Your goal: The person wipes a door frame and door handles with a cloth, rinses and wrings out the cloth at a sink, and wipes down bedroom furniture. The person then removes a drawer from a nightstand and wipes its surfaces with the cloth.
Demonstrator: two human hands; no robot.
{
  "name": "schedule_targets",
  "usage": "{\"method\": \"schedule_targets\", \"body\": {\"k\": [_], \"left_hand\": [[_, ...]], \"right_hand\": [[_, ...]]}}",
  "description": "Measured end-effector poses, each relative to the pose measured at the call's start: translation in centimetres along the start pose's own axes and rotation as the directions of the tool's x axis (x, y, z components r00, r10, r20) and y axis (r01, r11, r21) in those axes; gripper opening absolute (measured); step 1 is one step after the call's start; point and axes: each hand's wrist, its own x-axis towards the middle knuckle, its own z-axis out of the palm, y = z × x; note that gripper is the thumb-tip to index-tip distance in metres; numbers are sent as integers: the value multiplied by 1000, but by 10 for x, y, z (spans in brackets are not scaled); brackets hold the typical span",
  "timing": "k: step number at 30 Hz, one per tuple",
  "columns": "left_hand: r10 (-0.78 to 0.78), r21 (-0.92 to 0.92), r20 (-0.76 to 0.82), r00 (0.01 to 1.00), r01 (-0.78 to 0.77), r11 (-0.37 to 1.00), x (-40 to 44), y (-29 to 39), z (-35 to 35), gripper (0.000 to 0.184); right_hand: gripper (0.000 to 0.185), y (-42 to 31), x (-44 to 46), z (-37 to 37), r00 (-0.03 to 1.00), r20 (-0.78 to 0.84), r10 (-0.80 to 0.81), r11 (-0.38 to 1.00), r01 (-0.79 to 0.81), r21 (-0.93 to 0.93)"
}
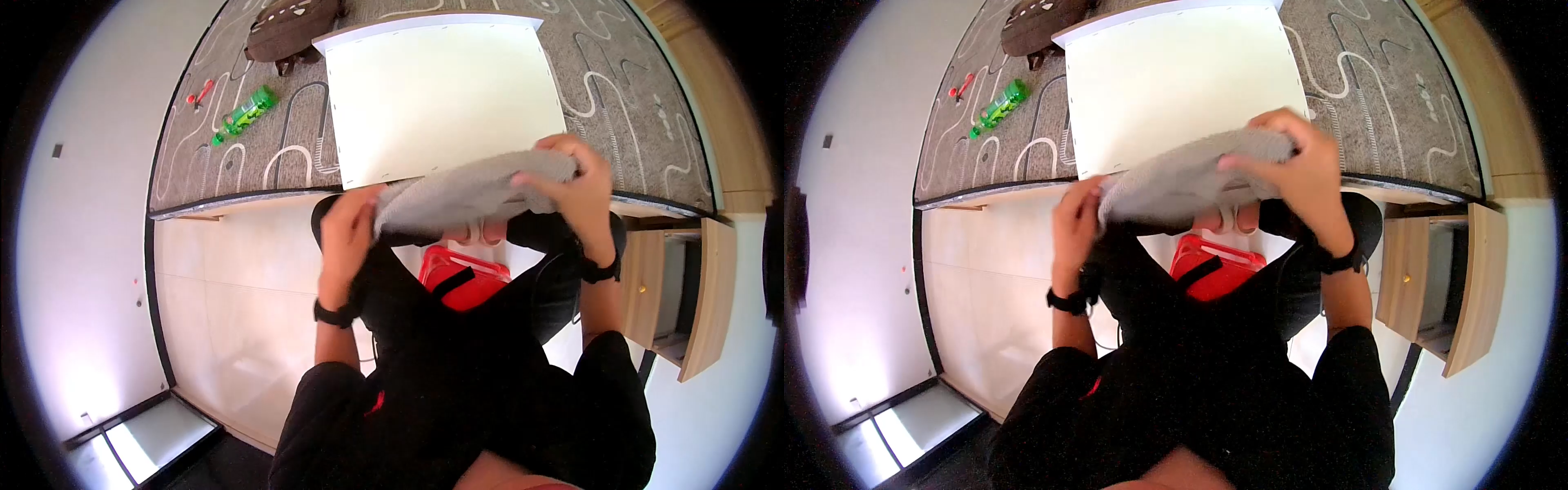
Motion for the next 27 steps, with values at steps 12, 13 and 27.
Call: {"method": "schedule_targets", "body": {"k": [12, 13, 27], "left_hand": [[196, 664, -102, 975, -80, 744, 51, -52, 66, 50], [202, 644, -112, 973, -84, 760, 51, -53, 66, 50], [125, 657, -163, 979, 13, 754, 33, -45, 72, 48]], "right_hand": [[59, 66, 31, 113, 939, 68, -336, 730, 306, -612], [55, 67, 29, 114, 940, 55, -336, 738, 299, -605], [58, 56, 18, 133, 964, 15, -267, 773, 223, -595]]}}
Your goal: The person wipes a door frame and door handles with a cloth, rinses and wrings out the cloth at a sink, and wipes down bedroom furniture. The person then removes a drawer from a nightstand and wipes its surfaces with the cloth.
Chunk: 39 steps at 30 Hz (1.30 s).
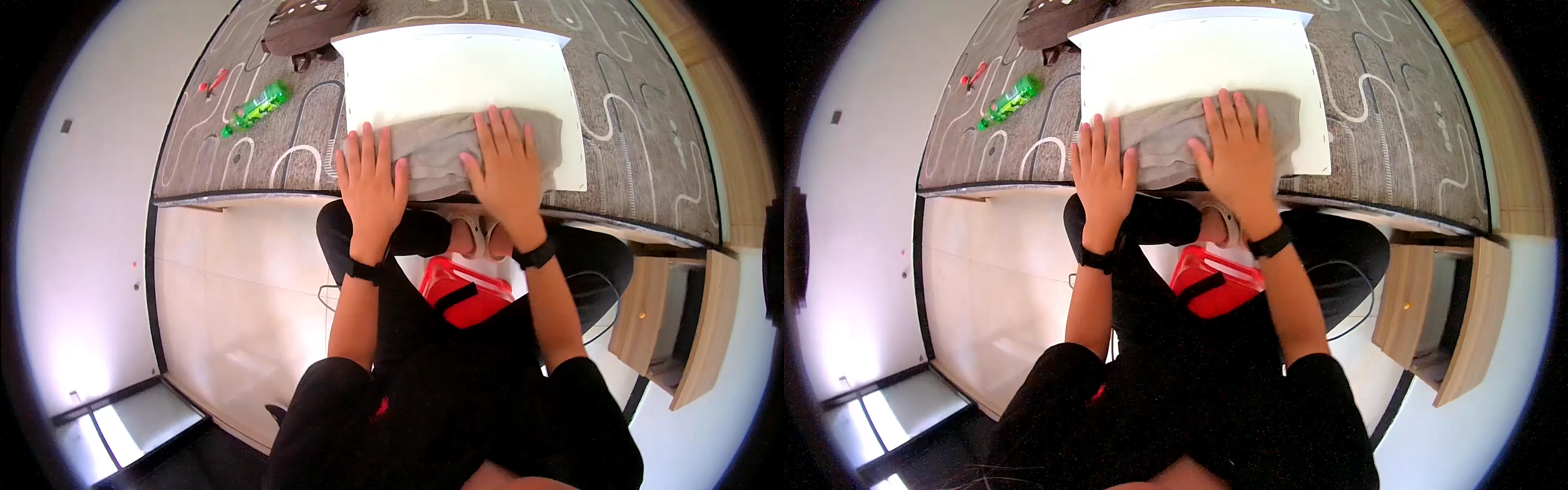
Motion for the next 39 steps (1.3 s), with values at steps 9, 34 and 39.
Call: {"method": "schedule_targets", "body": {"k": [9, 34, 39], "left_hand": [[-247, -395, -17, 969, 221, 892, -32, -19, -2, 49], [346, -380, 68, 936, -296, 876, 25, 54, 5, 42], [205, -327, 109, 973, -159, 931, 9, 5, -25, 29]], "right_hand": [[72, -90, 10, 31, 991, 4, -133, 951, 127, 281], [42, 82, -39, -36, 958, -82, 273, 950, -255, 182], [38, 128, -44, -56, 936, -38, 350, 933, -345, 107]]}}
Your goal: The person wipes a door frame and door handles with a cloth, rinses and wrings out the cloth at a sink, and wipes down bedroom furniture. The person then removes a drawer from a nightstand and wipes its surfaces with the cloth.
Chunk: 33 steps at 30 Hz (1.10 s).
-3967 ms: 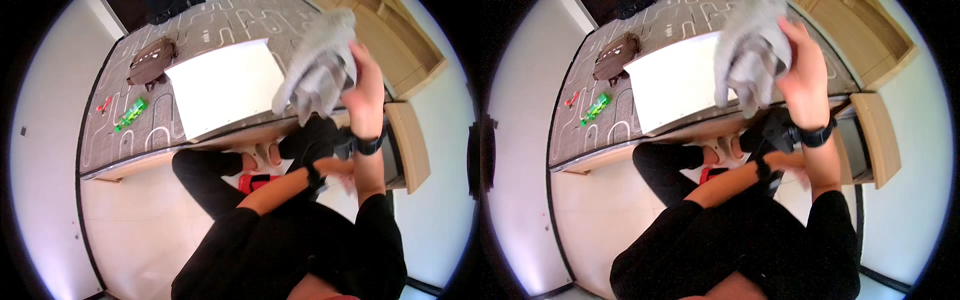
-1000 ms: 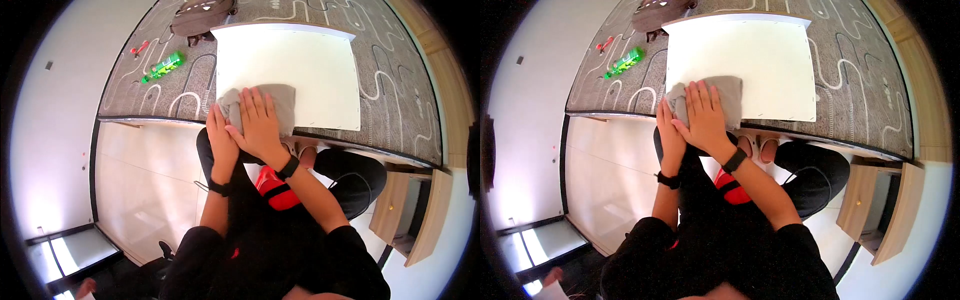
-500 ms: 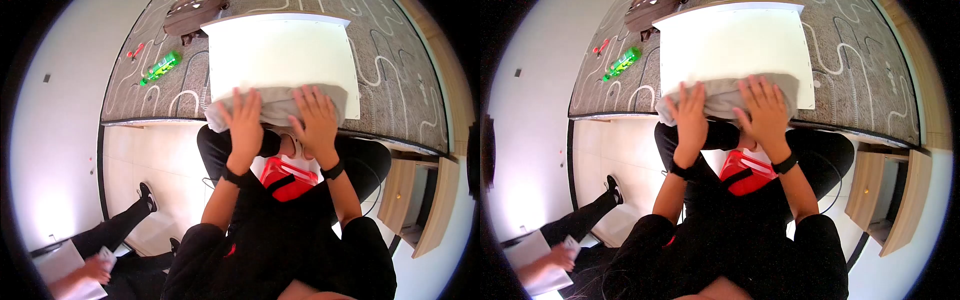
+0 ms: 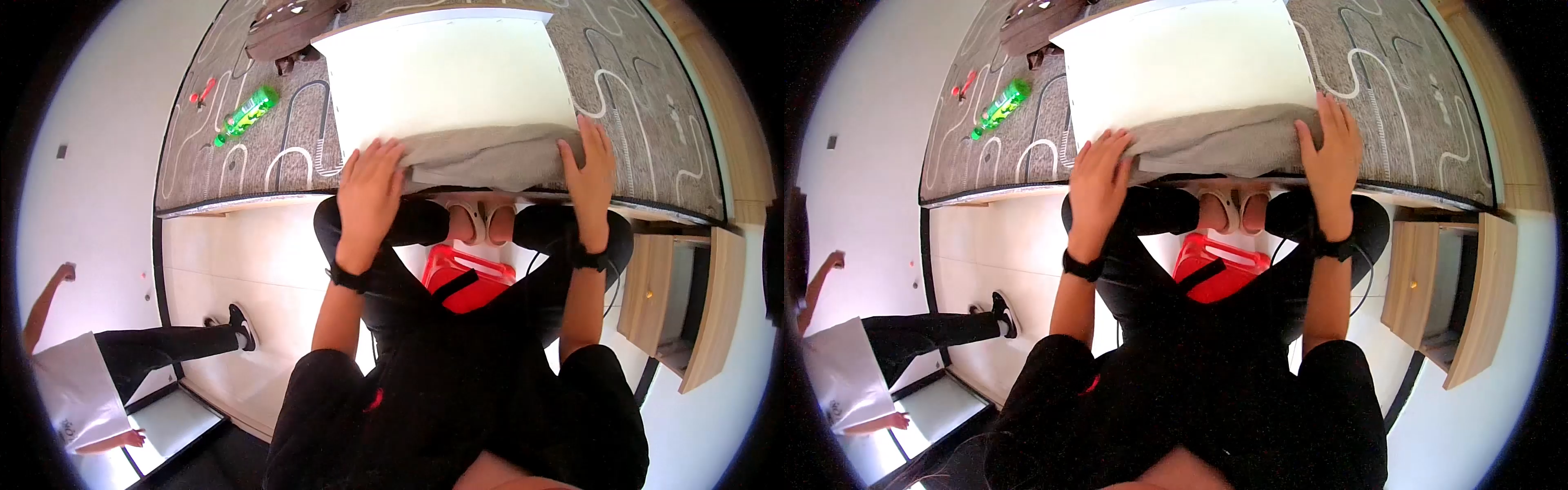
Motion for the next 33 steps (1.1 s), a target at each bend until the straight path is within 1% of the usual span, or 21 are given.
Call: {"method": "schedule_targets", "body": {"k": [1, 5, 7, 8, 10, 11, 13, 14, 16, 19, 20, 22, 23, 24, 25, 26, 28, 29, 31, 32, 33], "left_hand": [[-24, -100, 4, 1000, 24, 995, -4, -4, -1, 27], [21, -64, -28, 999, -23, 998, -6, 1, -11, 26], [-196, -60, 71, 978, 200, 978, 0, 7, -30, 26], [-158, -53, 0, 987, 158, 986, 3, 3, -36, 25], [-133, -124, -59, 989, 125, 984, 14, 2, -58, 23], [-131, -127, -61, 990, 122, 984, 20, -1, -67, 23], [-52, -29, -71, 996, 50, 998, 35, -11, -81, 22], [-53, -31, -74, 996, 51, 998, 45, -15, -84, 22], [63, 62, -114, 991, -56, 996, 68, -26, -84, 19], [0, 251, -3, 1000, 1, 968, 90, -50, -76, 20], [-3, 250, -6, 1000, 4, 968, 86, -56, -69, 20], [85, 335, 5, 996, -81, 939, 77, -69, -54, 19], [-18, 324, 16, 1000, 12, 946, 67, -55, -56, 17], [-21, 324, 14, 1000, 15, 946, 54, -56, -54, 17], [79, 237, -56, 995, -64, 969, 37, -60, -45, 16], [172, 155, -134, 976, -151, 976, 20, -63, -40, 15], [163, 153, 31, 986, -166, 974, -17, -51, -40, 19], [161, 151, 29, 987, -163, 975, -27, -42, -42, 19], [60, 267, 20, 998, -64, 962, -35, -25, -41, 23], [56, 263, 24, 998, -60, 963, -30, -15, -36, 23], [16, 184, -59, 998, -4, 983, -24, -3, -31, 28]], "right_hand": [[39, 7, -4, 3, 998, 55, 32, 986, -41, 162], [36, 15, -6, -7, 993, 32, -109, 975, 101, 196], [30, -2, -2, -31, 991, 92, -96, 943, 61, 326], [30, -3, 1, -41, 991, 87, -97, 944, 64, 323], [27, -4, 7, -60, 931, 348, 112, 898, -245, 366], [27, -7, 13, -68, 932, 345, 114, 899, -244, 363], [27, -15, 32, -78, 979, 184, -86, 857, -21, 516], [27, -15, 45, -77, 979, 183, -88, 858, -19, 514], [25, -10, 77, -67, 956, 174, -235, 867, 126, 482], [21, 1, 107, -49, 938, 312, -150, 937, 33, 348], [21, -2, 103, -47, 937, 313, -152, 937, 37, 347], [23, -11, 94, -36, 926, 49, -375, 898, 350, 267], [23, -9, 86, -32, 924, 49, -379, 897, 353, 267], [28, -3, 73, -29, 909, 108, -402, 900, 371, 228], [32, 2, 59, -27, 892, 169, -420, 901, 389, 191], [32, 7, 43, -25, 891, 171, -420, 901, 389, 191], [33, 14, 19, -27, 832, 317, -455, 888, 396, 234], [33, 13, 14, -32, 831, 319, -457, 887, 399, 232], [32, 11, 9, -39, 903, 288, -319, 844, 133, 520], [32, 2, 10, -37, 901, 294, -318, 845, 128, 519], [34, -18, 11, -32, 936, 229, -266, 881, 139, 453]]}}
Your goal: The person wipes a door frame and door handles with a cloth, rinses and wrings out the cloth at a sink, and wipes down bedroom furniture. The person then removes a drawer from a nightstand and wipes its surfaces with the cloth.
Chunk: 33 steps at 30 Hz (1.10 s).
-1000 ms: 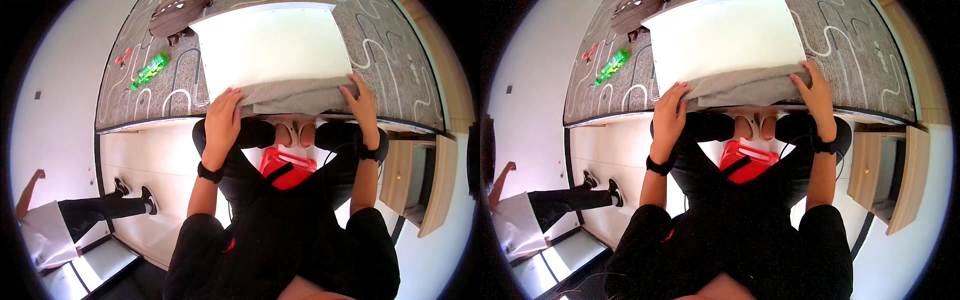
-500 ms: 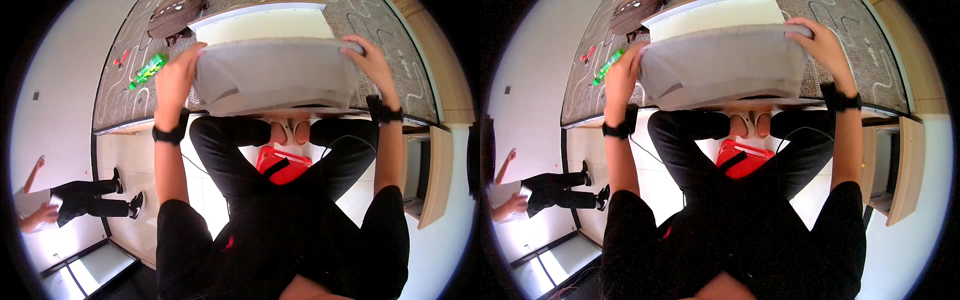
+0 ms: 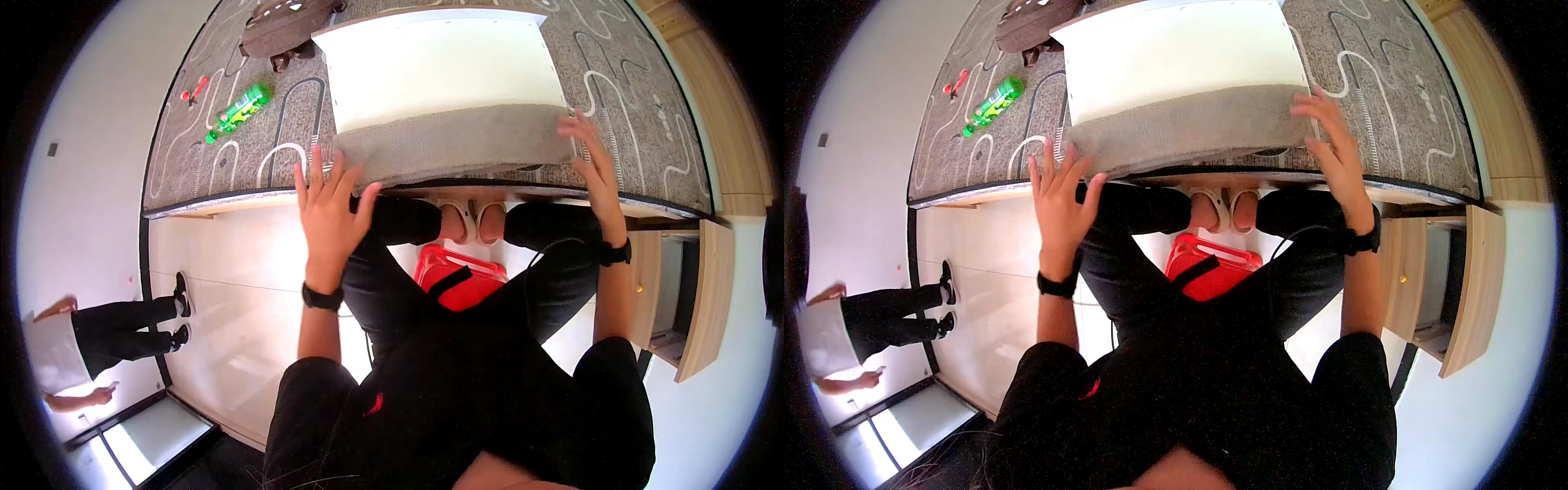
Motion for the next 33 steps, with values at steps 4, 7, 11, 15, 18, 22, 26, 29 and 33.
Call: {"method": "schedule_targets", "body": {"k": [4, 7, 11, 15, 18, 22, 26, 29, 33], "left_hand": [[-88, -37, -10, 996, 88, 995, 21, 37, 47, 46], [-122, 58, -7, 992, 122, 991, 20, 33, 60, 56], [-277, 109, 117, 954, 265, 958, 7, -5, 45, 59], [-292, -50, 56, 955, 295, 954, -2, -31, 45, 59], [-308, -5, 48, 950, 309, 951, 2, -19, 42, 59], [-304, 40, 81, 949, 302, 953, 8, 11, 46, 59], [-274, -42, 125, 954, 281, 959, 19, 69, 67, 54], [-133, -175, 115, 984, 152, 973, 30, 111, 84, 50], [4, -291, 32, 999, 5, 957, 45, 136, 98, 49]], "right_hand": [[59, -32, 15, 89, 995, -101, -14, 883, -35, -469], [72, -60, 23, 140, 995, -83, -49, 835, -5, -550], [71, -98, 44, 189, 991, -3, -137, 912, 125, -391], [64, -108, 59, 207, 962, 11, -273, 915, 263, -306], [61, -97, 59, 203, 948, 12, -319, 905, 308, -293], [60, -85, 48, 175, 959, 60, -276, 913, 281, -295], [59, -64, 22, 133, 996, 10, -88, 944, 87, -319], [57, -38, -4, 91, 997, -78, 2, 928, -31, -371], [54, -13, -23, 63, 971, -229, 65, 861, -171, -479]]}}
